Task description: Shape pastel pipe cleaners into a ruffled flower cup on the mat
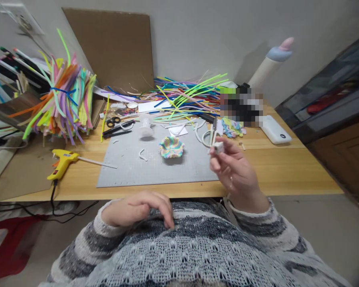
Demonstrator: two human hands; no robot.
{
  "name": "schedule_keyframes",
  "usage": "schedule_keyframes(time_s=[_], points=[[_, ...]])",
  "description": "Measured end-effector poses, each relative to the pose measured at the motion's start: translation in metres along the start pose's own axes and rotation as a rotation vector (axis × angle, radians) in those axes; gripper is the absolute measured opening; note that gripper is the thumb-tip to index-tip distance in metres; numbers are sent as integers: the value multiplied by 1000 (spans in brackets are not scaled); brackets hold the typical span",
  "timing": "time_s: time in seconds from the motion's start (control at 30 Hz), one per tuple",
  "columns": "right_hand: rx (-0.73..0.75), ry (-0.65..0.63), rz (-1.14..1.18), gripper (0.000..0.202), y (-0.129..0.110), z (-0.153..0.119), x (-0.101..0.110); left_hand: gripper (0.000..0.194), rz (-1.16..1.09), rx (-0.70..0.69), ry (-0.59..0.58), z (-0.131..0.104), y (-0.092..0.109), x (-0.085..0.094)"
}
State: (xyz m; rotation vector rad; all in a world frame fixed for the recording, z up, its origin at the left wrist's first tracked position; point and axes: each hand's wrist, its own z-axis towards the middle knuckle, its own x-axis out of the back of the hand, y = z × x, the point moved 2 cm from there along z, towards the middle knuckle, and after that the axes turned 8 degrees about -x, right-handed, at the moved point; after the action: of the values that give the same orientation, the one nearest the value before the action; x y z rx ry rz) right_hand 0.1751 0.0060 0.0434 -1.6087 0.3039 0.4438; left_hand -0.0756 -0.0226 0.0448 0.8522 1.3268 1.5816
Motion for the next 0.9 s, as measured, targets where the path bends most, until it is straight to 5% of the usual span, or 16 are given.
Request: schedule_keyframes(time_s=[0.27, 0.57, 0.8, 0.9], points=[[243, 488, 73, 35, -26, 3, 79, 42, 198, 27, 12, -31, 20, -9], [321, 807, 183, 32, -49, 3, 116, 33, 472, -117, -33, -34, 49, -16], [420, 816, 38, 31, -54, 6, 127, 40, 615, -12, -114, -48, 59, -19], [330, 820, -228, 32, -43, 14, 141, 29, 529, 5, -14, -48, 49, -8]])
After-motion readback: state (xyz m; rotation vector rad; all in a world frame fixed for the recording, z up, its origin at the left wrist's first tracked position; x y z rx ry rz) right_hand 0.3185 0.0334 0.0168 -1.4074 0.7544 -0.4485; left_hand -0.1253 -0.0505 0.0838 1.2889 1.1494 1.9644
